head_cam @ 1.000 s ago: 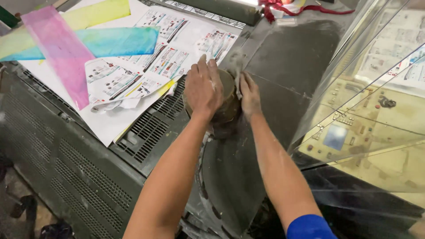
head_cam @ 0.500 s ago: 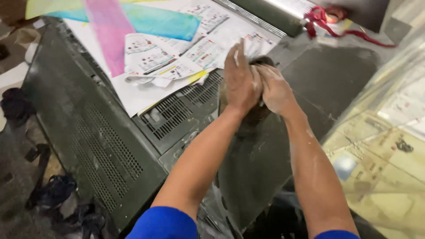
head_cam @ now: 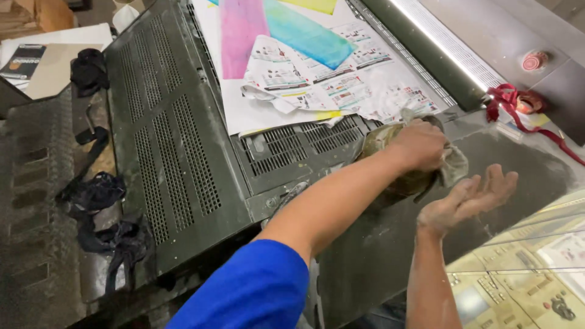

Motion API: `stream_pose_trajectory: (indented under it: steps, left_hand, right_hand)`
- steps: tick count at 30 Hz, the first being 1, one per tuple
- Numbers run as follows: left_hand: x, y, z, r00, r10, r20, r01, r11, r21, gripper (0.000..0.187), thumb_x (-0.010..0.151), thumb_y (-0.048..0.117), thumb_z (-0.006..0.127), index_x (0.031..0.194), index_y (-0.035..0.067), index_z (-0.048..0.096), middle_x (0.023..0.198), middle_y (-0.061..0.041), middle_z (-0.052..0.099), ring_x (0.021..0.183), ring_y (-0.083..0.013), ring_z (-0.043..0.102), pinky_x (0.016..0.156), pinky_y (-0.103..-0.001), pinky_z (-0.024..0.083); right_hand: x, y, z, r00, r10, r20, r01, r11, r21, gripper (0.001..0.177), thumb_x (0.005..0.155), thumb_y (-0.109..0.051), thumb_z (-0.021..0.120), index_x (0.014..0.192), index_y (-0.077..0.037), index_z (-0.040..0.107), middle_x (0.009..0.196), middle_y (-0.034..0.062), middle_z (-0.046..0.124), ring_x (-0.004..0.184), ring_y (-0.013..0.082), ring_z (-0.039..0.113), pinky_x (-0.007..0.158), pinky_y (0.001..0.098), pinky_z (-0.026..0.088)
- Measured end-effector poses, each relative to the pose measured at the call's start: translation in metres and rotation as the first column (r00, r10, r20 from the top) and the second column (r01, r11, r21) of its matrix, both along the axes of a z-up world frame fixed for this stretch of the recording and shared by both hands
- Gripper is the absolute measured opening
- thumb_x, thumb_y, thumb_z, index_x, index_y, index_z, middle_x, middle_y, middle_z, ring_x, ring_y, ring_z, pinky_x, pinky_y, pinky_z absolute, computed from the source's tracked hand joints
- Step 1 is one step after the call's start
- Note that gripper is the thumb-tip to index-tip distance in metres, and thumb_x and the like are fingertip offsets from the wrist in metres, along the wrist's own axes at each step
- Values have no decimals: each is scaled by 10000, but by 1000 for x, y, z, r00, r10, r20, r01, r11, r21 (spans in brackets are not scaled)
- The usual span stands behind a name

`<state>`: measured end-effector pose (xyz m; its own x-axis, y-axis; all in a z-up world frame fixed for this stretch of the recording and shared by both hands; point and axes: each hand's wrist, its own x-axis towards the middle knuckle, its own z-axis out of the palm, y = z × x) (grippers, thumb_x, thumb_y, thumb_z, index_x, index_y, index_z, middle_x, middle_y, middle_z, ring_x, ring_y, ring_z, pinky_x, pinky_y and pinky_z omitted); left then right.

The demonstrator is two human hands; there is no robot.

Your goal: Cleaning an industrial offset printing press with a rag to remove ink residue and dust.

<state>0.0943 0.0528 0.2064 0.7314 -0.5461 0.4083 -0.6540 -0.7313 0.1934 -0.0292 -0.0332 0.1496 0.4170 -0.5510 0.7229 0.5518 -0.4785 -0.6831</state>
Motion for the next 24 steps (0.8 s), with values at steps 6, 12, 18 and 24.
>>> stream_pose_trajectory:
  steps: [6, 12, 18, 24]
  left_hand:
    - [51, 47, -34, 988, -134, -77, 80, 869, -489, 262, 853, 159, 599, 1084, 56, 667, 1096, -205, 715, 1081, -409, 666, 923, -498, 517]
    - [119, 124, -105, 854, 133, -504, -397, 791, -466, 479, 1001, 441, 516, 1131, 38, 739, 1147, -270, 714, 1103, -425, 676, 955, -495, 523]
    - [28, 103, -91, 765, -465, -446, -211, 473, -855, 631, 982, 558, 487, 1340, 63, 644, 1325, -210, 690, 1206, -336, 643, 1028, -418, 469]
    - [55, 78, -245, 740, -302, -602, -399, 524, -753, 700, 1040, 587, 316, 1352, 37, 617, 1342, -233, 662, 1290, -343, 602, 1095, -405, 409]
  right_hand:
    - [21, 15, 15, 998, -55, -27, 46, 963, -265, 511, 1211, -185, 431, 1637, -20, 203, 1702, 237, 286, 1578, 366, 331, 1313, 476, 265]
    - [23, 35, 78, 832, -120, -541, -190, 855, -482, 546, 1103, -315, 505, 1571, -53, 403, 1608, 224, 405, 1492, 408, 375, 1228, 485, 310]
    - [32, 41, 79, 720, -328, -612, -239, 710, -662, 536, 1035, -442, 588, 1488, -157, 549, 1539, 152, 479, 1414, 379, 418, 1111, 509, 383]
    - [26, 41, 85, 712, -341, -614, -233, 710, -665, 526, 1048, -432, 587, 1499, -163, 556, 1505, 124, 518, 1398, 357, 448, 1103, 503, 402]
